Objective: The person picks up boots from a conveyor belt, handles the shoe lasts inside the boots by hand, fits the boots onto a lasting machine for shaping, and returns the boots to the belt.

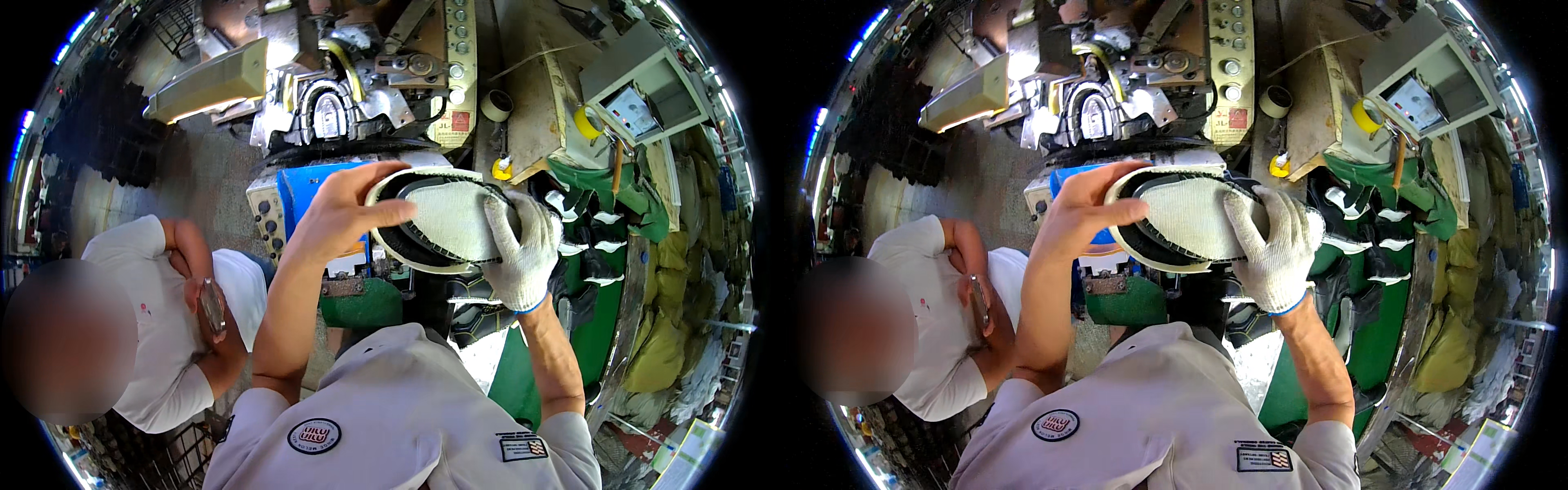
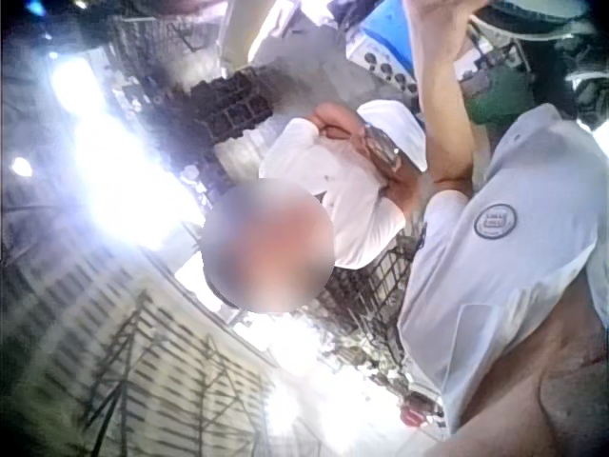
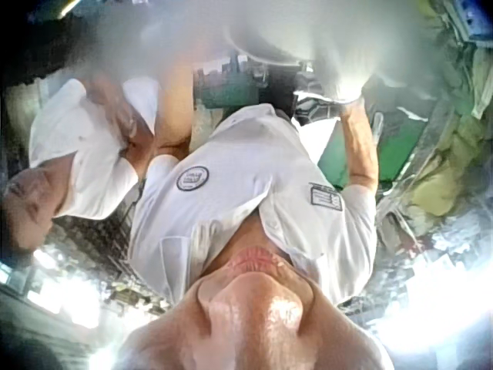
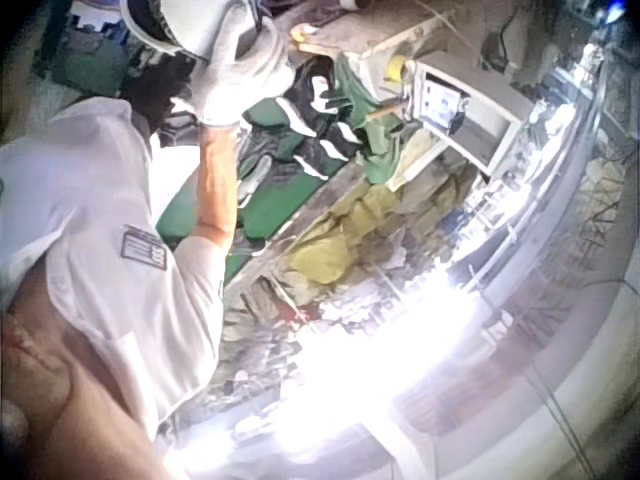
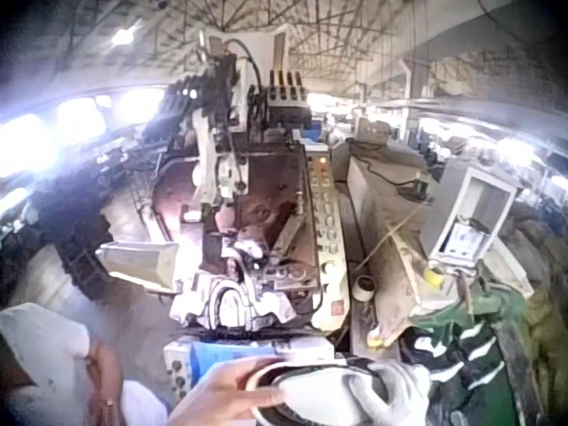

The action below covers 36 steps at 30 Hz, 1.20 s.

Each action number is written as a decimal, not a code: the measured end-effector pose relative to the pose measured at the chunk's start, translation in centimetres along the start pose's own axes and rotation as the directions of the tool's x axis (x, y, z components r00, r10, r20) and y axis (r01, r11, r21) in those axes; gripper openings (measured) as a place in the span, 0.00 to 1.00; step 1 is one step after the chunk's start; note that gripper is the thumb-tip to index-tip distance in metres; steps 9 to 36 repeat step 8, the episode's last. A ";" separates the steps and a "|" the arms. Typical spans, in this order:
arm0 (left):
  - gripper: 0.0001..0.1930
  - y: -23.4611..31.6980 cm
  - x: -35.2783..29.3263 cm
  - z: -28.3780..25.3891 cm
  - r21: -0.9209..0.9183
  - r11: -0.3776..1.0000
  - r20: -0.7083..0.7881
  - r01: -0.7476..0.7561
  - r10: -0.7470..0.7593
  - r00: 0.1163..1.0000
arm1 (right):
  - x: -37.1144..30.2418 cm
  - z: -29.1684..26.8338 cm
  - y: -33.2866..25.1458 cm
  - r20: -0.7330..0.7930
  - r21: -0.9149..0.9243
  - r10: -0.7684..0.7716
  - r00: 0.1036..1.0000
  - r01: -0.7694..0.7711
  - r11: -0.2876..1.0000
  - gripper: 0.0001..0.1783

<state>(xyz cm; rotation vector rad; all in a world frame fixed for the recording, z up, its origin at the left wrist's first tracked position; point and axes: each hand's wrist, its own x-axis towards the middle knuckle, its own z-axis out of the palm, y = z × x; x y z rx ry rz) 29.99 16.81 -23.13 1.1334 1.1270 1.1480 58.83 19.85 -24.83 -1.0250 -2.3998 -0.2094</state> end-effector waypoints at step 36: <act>0.24 -0.5 -1.9 -1.2 -0.121 0.990 -0.079 0.067 -0.077 0.994 | 1.5 1.4 -1.7 -0.001 0.033 -0.053 0.999 0.053 0.998 0.53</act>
